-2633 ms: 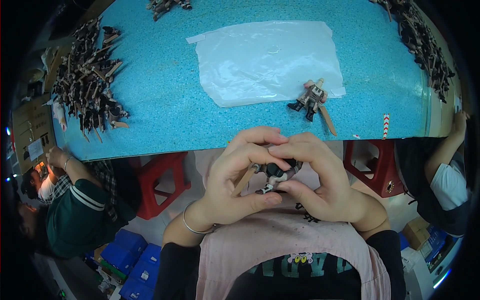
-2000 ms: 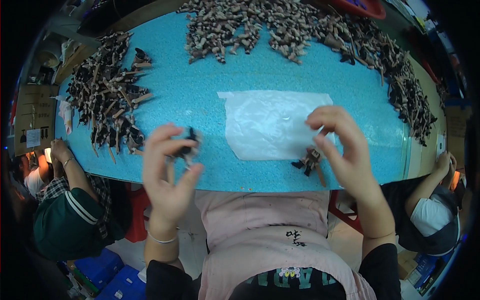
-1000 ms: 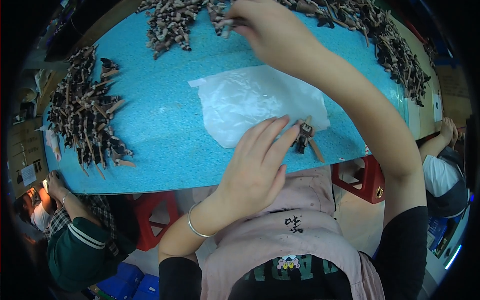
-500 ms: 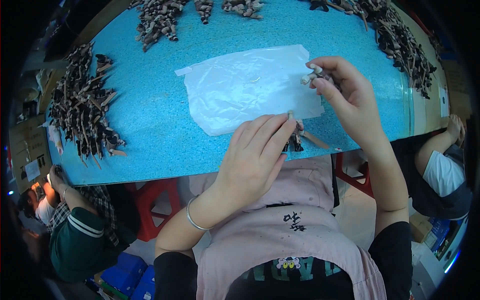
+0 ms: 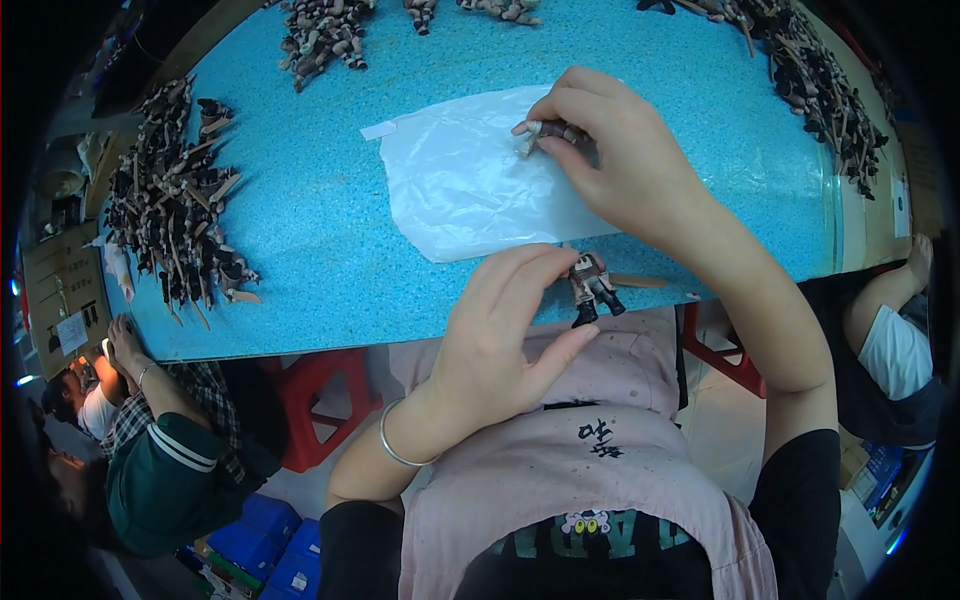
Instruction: The person assembles plastic action figures by attaching plastic toy parts and applying glue from a glue bottle.
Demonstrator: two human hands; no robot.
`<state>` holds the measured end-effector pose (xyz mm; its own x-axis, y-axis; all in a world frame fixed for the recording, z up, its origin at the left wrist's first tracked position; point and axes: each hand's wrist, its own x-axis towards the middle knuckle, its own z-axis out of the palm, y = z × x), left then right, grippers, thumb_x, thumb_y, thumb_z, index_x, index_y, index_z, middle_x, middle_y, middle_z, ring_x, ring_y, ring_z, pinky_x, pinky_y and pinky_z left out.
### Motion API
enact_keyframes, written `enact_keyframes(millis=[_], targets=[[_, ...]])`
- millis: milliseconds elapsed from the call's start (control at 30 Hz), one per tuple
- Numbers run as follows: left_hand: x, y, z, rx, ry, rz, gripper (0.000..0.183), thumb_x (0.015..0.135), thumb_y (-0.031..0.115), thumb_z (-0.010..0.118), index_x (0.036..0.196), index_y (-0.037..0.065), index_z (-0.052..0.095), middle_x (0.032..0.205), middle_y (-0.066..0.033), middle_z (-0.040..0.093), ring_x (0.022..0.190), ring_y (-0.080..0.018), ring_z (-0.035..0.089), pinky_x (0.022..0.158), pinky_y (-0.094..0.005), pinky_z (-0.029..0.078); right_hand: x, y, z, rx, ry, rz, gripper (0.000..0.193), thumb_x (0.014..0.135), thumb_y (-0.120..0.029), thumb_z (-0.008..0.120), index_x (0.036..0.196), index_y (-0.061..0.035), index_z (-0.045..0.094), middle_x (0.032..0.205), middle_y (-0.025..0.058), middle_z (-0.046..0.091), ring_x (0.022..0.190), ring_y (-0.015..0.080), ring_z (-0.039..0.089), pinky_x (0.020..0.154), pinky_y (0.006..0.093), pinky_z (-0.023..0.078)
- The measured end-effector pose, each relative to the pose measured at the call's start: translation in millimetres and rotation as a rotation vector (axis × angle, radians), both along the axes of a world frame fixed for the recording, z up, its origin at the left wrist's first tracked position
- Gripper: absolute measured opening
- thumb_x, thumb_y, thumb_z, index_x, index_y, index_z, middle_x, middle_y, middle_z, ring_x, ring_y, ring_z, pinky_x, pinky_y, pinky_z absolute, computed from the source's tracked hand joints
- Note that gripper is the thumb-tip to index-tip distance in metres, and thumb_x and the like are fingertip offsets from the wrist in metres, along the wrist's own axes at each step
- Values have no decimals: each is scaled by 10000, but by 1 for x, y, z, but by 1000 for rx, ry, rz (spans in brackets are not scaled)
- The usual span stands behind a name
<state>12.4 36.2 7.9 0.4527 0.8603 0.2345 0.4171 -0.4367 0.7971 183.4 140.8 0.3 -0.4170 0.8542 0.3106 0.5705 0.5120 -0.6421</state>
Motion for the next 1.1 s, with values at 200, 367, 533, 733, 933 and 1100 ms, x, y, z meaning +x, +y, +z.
enact_keyframes(millis=[200, 367, 533, 733, 933, 1100], targets=[[-8, -11, 9, -503, -379, 145, 430, 786, 76, 714, 1153, -62, 539, 1116, -178, 579, 1012, -261, 620, 888, -337, 516, 12, -14, 19, -58, 94, -32, 129, 853, -19, 588, 979, -2, 608, 914, 69, 607, 759, 148, 577, 661, 254, 451], [-14, -12, 7, -674, -536, 137, 416, 823, 61, 686, 1184, -72, 529, 1135, -158, 593, 1038, -204, 616, 914, -319, 510, 25, -46, 28, -449, 422, -89, 177, 935, -94, 535, 1077, 4, 574, 897, 43, 617, 781, 71, 552, 660, 197, 423], [-17, -14, 4, -706, -465, 114, 455, 853, 146, 667, 1202, -92, 497, 1137, -208, 611, 1082, -268, 605, 958, -386, 466, 38, -73, 30, -701, 564, -131, 263, 966, -176, 499, 1106, 4, 630, 864, 40, 625, 761, 75, 550, 683, 207, 455], [-18, -17, -5, -636, -454, 116, 512, 794, 173, 740, 1188, -79, 530, 1134, -177, 607, 1047, -230, 616, 933, -347, 490, 41, -89, 33, -740, 592, -151, 277, 970, -186, 494, 1090, 8, 651, 900, 60, 632, 783, 86, 562, 724, 221, 465], [-13, -18, -6, -387, -288, 108, 559, 701, 186, 806, 1157, -39, 573, 1097, -164, 616, 973, -242, 634, 858, -320, 528, 39, -98, 37, -617, 559, -4, 237, 885, -100, 563, 1053, 49, 640, 1013, 121, 597, 874, 162, 574, 791, 263, 455], [-8, -16, 0, -137, -87, 85, 572, 654, 171, 821, 1135, -23, 580, 1085, -175, 614, 958, -296, 620, 816, -344, 523, 39, -103, 42, -533, 348, 134, 245, 801, -45, 634, 1028, 47, 641, 1021, 149, 604, 931, 219, 588, 812, 305, 464]])
